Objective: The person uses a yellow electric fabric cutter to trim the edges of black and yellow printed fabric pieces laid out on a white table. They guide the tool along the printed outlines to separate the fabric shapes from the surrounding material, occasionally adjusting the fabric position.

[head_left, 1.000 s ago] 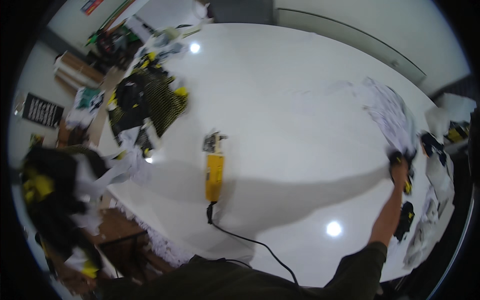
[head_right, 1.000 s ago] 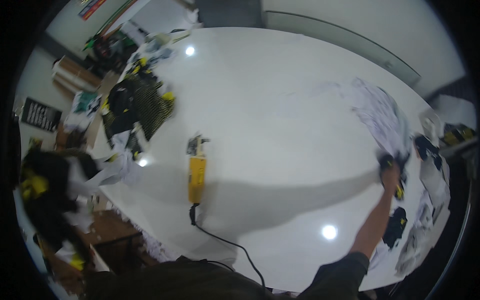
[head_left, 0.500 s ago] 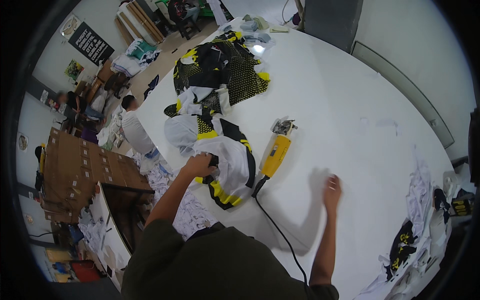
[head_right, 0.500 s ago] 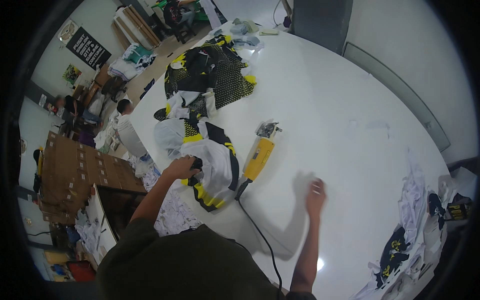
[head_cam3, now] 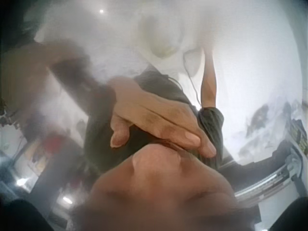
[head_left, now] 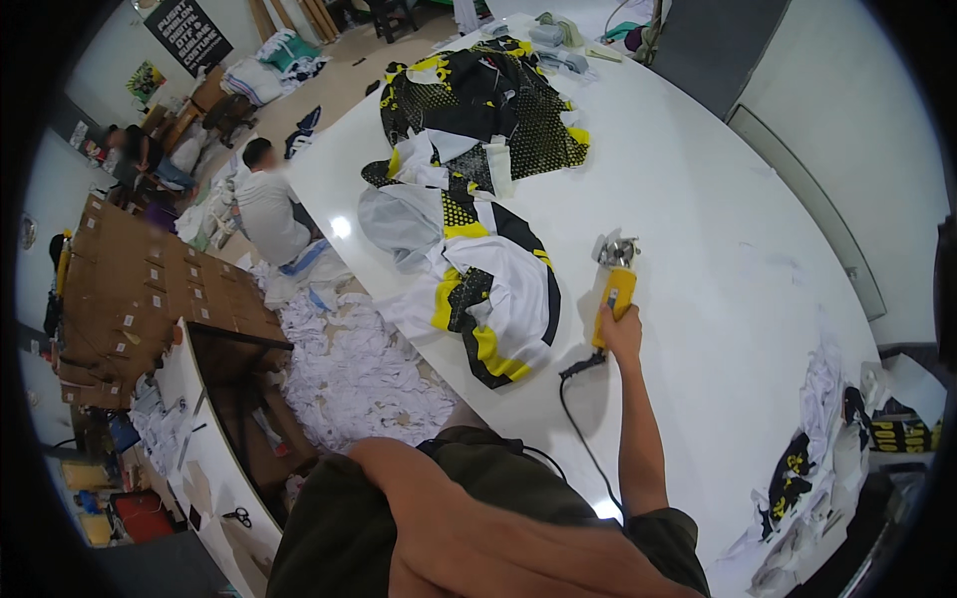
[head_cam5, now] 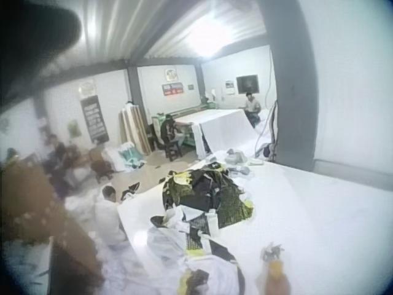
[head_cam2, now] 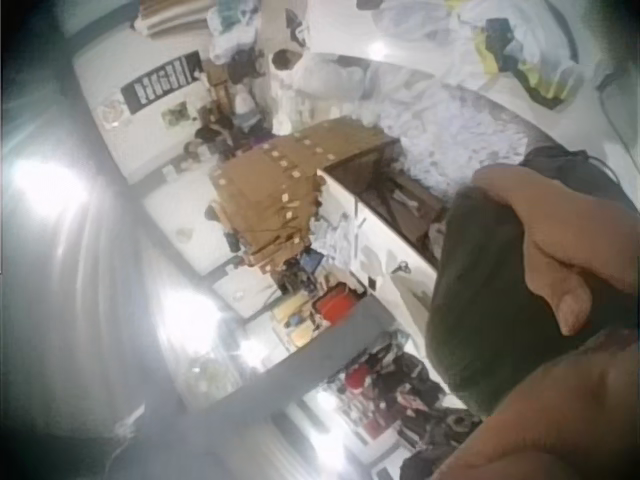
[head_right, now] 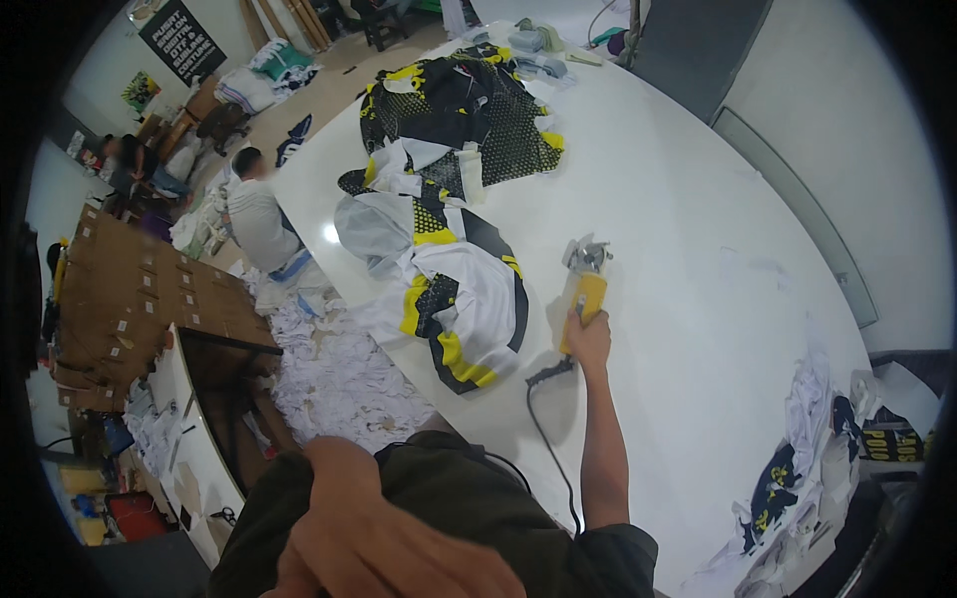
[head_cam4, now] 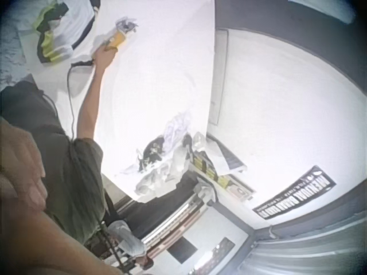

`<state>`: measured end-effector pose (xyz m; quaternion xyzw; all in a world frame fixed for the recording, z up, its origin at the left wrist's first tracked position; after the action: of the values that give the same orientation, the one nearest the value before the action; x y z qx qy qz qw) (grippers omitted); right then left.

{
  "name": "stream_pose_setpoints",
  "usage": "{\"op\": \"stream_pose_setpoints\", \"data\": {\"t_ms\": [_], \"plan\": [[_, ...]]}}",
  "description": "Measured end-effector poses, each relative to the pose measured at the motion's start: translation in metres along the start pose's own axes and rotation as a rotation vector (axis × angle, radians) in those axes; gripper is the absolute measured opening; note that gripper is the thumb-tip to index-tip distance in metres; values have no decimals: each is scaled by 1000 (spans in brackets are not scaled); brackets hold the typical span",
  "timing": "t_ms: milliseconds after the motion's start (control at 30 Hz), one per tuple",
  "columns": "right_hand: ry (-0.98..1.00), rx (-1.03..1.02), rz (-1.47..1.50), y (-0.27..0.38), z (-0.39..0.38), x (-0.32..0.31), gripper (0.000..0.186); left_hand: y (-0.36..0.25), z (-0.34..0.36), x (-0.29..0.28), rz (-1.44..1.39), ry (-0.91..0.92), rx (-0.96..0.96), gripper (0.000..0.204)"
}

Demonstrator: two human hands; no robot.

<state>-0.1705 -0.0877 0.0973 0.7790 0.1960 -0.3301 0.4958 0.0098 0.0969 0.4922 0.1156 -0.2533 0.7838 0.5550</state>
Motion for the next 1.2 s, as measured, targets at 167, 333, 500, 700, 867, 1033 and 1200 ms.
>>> {"op": "stream_pose_setpoints", "data": {"t_ms": [167,333,500,700,867,1033,1200], "plan": [[-67,59,-3,-87,-71,-50,69,-24,-3,11,-262,-116,-8,77],[-102,345,235,-164,-154,-108,62,-43,-16,-36,-199,224,-105,69],[-253,446,268,-249,-189,-151,67,-53,-6,-64,63,562,17,75],[-176,539,205,-322,-175,-217,62,-61,10,-3,-601,-42,-397,91],[-310,457,59,-349,-211,-240,55,-69,-7,-65,-515,343,-411,109],[-551,643,461,-408,-374,-243,68,-106,-20,-213,-210,-157,-331,35],[-678,916,744,-424,-533,-122,29,-94,-106,-432,1316,-291,-972,28]]}}
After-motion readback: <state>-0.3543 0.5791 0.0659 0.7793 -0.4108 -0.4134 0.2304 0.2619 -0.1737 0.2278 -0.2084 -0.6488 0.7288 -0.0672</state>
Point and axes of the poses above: each hand's wrist, its own z-axis towards the middle knuckle, its own x-axis out of the palm, y = z × x, the point moved 1 cm from there along z, towards the middle knuckle, and after that the axes turned 5 degrees about x, right-handed, at the moved point
